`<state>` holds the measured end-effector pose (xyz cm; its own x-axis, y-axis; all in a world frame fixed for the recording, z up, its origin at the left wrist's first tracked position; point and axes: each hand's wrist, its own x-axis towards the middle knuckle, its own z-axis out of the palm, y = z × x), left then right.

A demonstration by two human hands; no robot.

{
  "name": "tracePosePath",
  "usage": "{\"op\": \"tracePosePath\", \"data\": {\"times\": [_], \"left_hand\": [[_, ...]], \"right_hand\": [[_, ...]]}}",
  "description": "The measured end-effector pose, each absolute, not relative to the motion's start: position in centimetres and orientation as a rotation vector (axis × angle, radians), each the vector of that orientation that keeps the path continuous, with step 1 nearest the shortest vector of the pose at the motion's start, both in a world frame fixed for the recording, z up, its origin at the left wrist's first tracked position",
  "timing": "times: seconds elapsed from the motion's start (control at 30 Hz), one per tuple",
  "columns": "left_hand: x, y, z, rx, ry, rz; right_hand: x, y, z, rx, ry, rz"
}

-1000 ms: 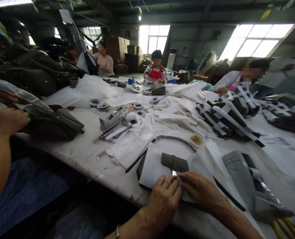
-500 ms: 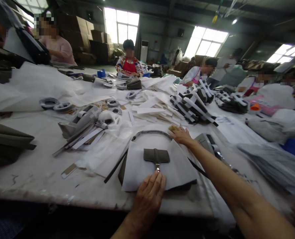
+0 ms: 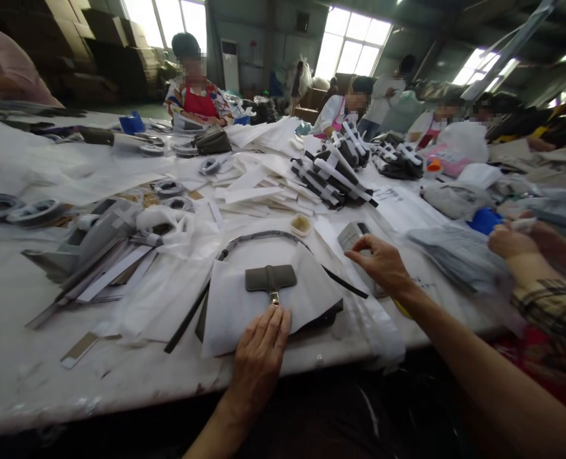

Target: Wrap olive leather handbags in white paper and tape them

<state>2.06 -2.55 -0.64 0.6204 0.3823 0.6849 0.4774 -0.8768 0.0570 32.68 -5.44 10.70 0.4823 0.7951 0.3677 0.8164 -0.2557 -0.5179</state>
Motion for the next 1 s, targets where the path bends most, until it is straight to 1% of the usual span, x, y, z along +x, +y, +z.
{"op": "tracePosePath", "data": {"times": [0.2,0.37,0.47,0.6,0.67,0.83,1.0], "left_hand": [[1.9,-2.9,-0.4,-2.681,-0.733,-1.074],[2.1,-3.1,-1.2,-2.646,-0.78,-1.062],[2.1,-3.1,-1.7,-2.613,-0.794,-1.02],[2.2,-2.9,-2.1,-2.539,-0.765,-1.038],[2.4,-2.5,-2.3,-2.482,-0.733,-1.103],[4.0,-1.5,-3.3,-2.199,-0.713,-1.455],[5.3,-0.7,-5.0,-2.093,-0.76,-1.463]], "right_hand": [[32.2,-11.3,9.1,-2.117,-1.322,0.092],[33.2,-10.8,7.4,-2.099,-1.397,0.135],[32.8,-8.9,7.5,-2.06,-1.462,0.171],[31.0,-5.8,8.9,-2.032,-1.554,0.101],[30.0,-3.9,9.7,-2.005,-1.639,0.072],[28.4,1.7,10.5,-1.859,-1.881,0.049],[28.5,9.9,9.5,-1.75,-2.014,0.018]]}}
